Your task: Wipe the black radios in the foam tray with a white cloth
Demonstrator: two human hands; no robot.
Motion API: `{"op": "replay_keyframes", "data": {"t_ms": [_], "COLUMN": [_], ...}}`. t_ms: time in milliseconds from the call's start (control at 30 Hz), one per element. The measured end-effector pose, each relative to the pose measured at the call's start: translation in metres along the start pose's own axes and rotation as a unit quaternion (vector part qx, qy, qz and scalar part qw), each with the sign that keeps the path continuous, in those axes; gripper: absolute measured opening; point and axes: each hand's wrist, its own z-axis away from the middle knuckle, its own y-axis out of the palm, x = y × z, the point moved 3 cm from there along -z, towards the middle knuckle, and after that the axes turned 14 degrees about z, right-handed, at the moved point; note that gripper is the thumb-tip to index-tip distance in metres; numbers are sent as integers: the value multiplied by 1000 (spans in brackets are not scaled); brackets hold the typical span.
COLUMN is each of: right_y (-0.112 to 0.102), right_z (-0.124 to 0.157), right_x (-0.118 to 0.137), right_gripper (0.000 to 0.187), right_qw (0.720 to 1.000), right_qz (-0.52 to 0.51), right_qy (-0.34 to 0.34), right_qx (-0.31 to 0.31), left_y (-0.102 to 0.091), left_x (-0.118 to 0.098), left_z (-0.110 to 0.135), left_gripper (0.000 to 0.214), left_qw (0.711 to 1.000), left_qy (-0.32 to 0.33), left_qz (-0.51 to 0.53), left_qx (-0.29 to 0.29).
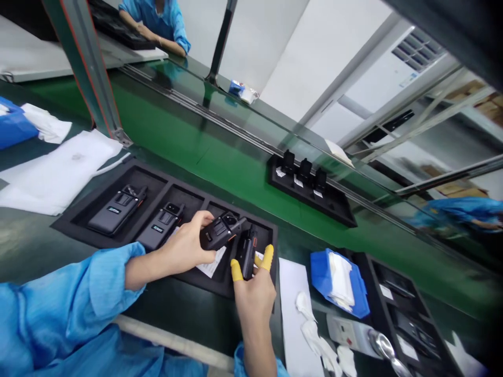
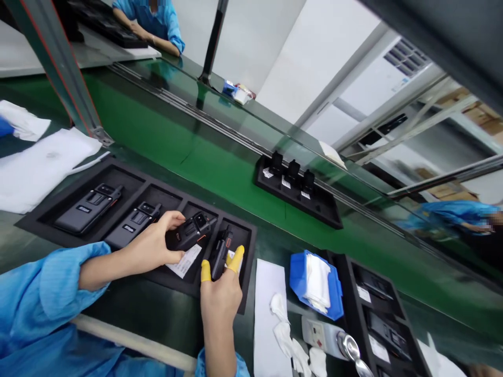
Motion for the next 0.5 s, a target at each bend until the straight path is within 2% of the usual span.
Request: {"op": "replay_keyframes", "data": {"t_ms": [67,133,200,267,333,500], "right_y": [6,12,19,22,20,4], "right_z": [-1,-5,-11,-14,-13,2], "right_x": [-3,-10,-17,-20,-19,-5], "right_gripper": [91,88,74,58,52,63], "right_qw": [1000,999,999,999,999,987], "right_qz": [-9,-36,-40,-24,-8,45], "right_qy": [-6,-14,-22,-32,-53,-90], "right_qx": [-5,-11,-3,6,-4,-126], "left_y": [-6,-9,-10,-11,-10,-7], "left_x": [4,8,11,12,12,13], "left_z": [2,5,7,9,10,9], "left_gripper": [71,74,72,65,56,55], "left_qw": [988,955,920,903,897,882], "left_qy": [-45,-97,-129,-134,-130,-136], "left_qz": [143,278,367,404,420,451], "left_qx": [-21,-41,-55,-61,-50,-29]}}
